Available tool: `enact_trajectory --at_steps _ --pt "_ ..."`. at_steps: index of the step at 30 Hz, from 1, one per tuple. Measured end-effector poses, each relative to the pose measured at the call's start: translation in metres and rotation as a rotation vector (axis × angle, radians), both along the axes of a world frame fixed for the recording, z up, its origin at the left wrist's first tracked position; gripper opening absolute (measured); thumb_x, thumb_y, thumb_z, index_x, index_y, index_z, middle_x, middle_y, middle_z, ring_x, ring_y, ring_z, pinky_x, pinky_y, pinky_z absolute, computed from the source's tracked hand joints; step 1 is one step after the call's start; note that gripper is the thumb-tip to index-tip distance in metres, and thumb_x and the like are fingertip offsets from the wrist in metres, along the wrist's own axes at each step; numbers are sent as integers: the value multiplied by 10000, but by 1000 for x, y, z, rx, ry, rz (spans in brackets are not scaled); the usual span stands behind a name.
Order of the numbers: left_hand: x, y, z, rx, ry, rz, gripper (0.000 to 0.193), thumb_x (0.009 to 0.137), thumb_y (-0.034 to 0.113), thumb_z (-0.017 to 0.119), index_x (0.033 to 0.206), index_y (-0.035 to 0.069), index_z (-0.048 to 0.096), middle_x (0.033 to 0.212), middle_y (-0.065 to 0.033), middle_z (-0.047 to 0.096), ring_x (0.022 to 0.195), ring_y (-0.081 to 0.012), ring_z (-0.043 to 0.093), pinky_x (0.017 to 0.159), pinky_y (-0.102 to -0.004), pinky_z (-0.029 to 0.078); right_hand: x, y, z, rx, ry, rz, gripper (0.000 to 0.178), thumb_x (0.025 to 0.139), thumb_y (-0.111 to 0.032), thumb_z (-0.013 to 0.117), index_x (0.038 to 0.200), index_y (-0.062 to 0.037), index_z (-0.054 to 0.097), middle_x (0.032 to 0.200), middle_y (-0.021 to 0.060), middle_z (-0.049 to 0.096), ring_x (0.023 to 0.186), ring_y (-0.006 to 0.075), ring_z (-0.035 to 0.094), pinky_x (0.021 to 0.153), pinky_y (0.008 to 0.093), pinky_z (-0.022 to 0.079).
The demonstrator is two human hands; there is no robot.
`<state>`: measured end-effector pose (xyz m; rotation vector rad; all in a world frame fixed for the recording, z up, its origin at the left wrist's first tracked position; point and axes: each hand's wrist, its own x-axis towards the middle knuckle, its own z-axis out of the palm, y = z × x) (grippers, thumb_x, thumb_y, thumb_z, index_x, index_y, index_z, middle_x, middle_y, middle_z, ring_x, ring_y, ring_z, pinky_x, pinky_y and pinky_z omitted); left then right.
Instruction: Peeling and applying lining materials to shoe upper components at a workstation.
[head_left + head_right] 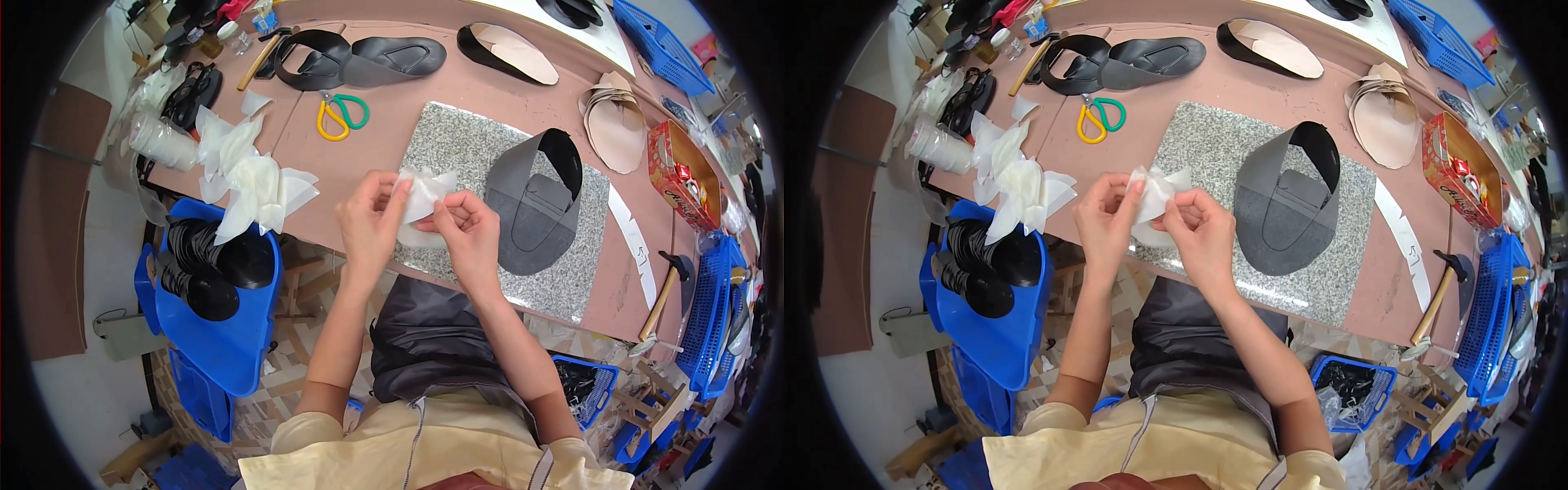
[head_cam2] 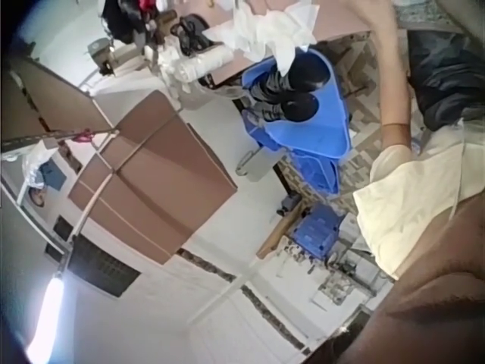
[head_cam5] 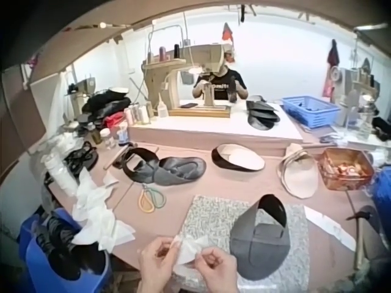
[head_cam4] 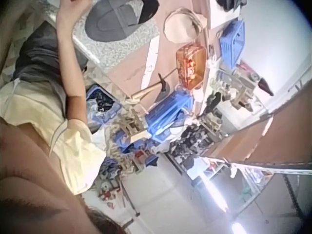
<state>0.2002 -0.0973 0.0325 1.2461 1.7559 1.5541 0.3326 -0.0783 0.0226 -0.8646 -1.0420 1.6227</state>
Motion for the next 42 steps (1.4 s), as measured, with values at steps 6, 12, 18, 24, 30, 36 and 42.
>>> enact_trajectory --at_steps 6,12,18,24,30,36,42 --pt "-25 23 -15 14 -20 47 146 892 92 704 885 -40 642 714 -59 690 629 -56 606 564 -213 470 16 -8 -18 -48 36 -85 94 970 -21 547 881 9 548 826 119 682 748 183 700 733 299 591" --pt "-37 45 -27 95 -138 89 154 892 90 713 864 -43 640 730 -34 684 631 -20 569 559 -174 434 40 -14 -19 -86 35 -190 111 970 -41 557 868 1 545 810 124 682 723 189 698 702 315 598" --pt "-53 60 -38 108 -65 123 148 890 91 712 888 -43 649 733 -33 686 636 -20 570 561 -172 432 69 -24 -21 -69 35 -242 86 959 -13 559 875 6 546 817 105 671 718 167 684 710 307 592" --pt "-110 81 -99 -75 256 222 261 853 135 738 1032 -26 636 853 -84 692 751 -117 627 646 -250 480 140 -25 -24 -41 -59 -338 73 952 -27 560 884 -2 562 849 92 672 663 137 656 650 289 589" --pt "-88 89 -53 85 1524 267 612 770 130 743 1310 29 475 1140 -172 551 1046 -368 529 886 -419 446 189 -9 -14 -63 -77 -362 48 958 -4 534 914 -19 539 826 89 660 676 150 663 631 289 588" --pt "69 20 -27 -397 -590 -950 268 951 186 631 1119 -22 651 1075 -112 678 986 -181 640 887 -329 502 203 -8 -6 -74 13 -320 41 968 -34 533 930 -19 537 835 85 663 674 150 659 642 293 589" --pt "126 21 -63 -271 -875 -577 157 948 97 625 1028 -37 641 1087 -156 679 890 -167 673 792 -281 536 211 -11 -27 -118 -162 -324 59 935 -22 603 919 -6 549 851 84 668 686 126 651 657 266 566"
